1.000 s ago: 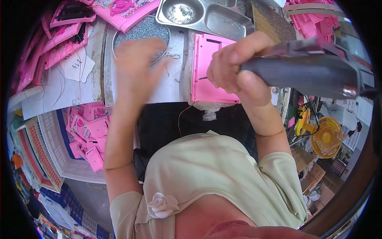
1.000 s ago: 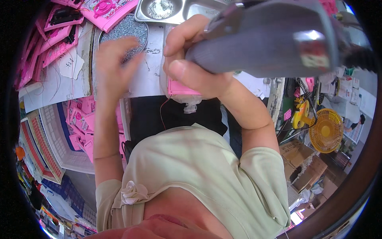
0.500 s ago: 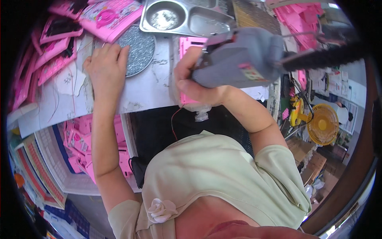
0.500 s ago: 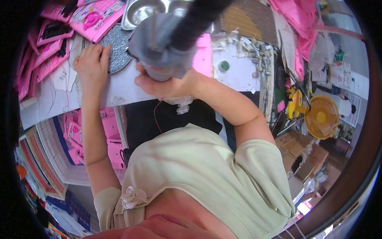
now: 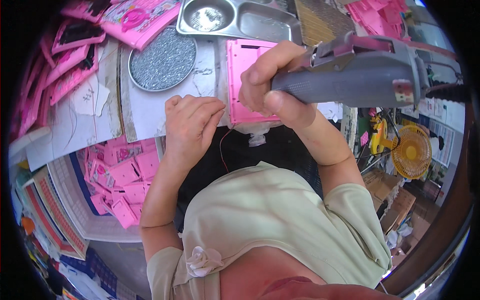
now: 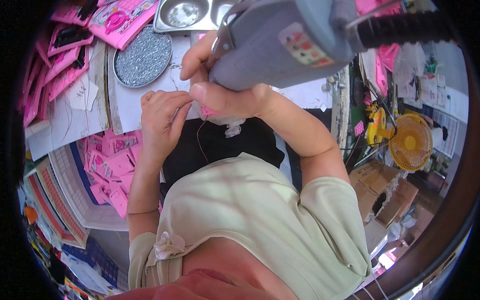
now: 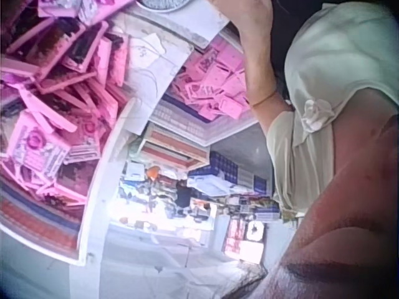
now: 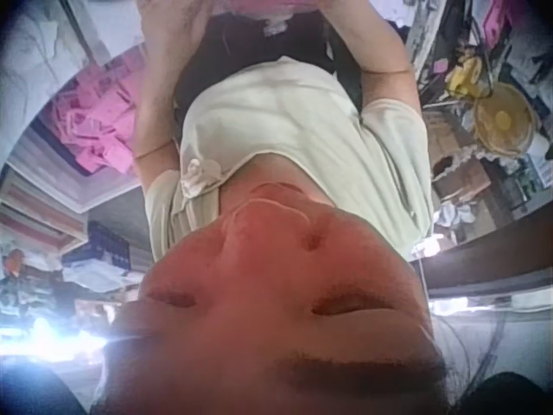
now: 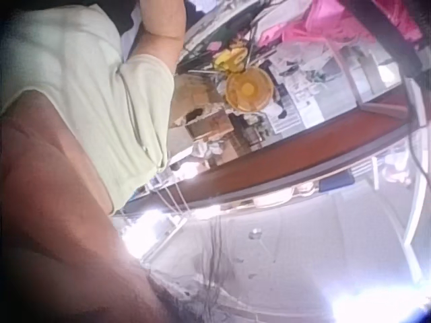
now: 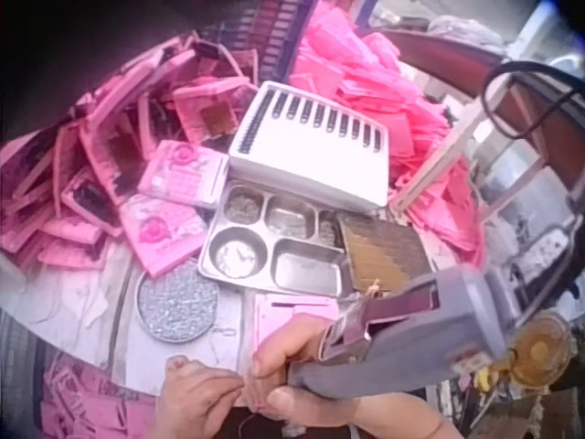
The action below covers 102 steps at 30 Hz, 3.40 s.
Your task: Assemble pink plastic toy units by soldering electronic components and fastening the casing with screws.
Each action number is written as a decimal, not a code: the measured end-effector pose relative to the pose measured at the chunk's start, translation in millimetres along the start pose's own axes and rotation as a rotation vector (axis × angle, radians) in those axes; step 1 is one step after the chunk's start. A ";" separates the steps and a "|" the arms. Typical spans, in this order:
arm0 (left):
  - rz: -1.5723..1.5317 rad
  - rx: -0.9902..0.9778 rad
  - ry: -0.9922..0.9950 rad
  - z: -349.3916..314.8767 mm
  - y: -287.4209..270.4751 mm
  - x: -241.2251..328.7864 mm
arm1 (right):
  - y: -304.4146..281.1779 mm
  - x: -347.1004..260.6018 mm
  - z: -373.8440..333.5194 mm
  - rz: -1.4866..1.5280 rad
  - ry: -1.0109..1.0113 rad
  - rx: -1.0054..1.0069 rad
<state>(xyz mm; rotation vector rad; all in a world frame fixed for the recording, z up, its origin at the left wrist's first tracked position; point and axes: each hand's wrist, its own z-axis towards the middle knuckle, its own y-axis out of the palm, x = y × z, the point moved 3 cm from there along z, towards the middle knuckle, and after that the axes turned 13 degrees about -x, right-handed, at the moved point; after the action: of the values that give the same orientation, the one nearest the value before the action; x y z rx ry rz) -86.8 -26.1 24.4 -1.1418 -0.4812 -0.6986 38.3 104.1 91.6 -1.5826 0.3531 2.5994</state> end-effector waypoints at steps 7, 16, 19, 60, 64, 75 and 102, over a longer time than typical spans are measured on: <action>-0.011 -0.054 -0.033 -15.9 4.0 -8.8 | 2.0 17.6 -6.0 -0.126 0.129 -0.029; 0.020 0.058 0.012 -3.0 4.8 -2.6 | -5.6 17.1 -3.0 -0.241 0.103 -0.207; -0.004 0.042 0.018 -2.8 10.9 -0.4 | 3.8 -2.7 9.1 0.015 -0.001 -0.066; 0.242 -0.366 0.175 78.8 67.3 41.0 | -111.3 -36.6 -82.8 -0.137 -0.154 0.292; 0.234 -0.407 0.137 80.5 66.9 42.5 | -118.3 -14.1 -82.1 -0.151 -0.163 0.271; 0.229 -0.396 0.124 80.3 68.3 42.1 | -112.9 -22.6 -76.8 -0.142 -0.152 0.246; 0.285 -0.112 0.048 113.4 43.3 23.4 | -68.0 -70.7 -97.2 -0.062 -0.101 0.344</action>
<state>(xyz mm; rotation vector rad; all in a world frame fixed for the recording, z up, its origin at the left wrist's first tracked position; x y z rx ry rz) -39.3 84.6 52.0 -1.2654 -0.2342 -0.5075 167.9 150.9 100.7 -1.3211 0.6868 2.3985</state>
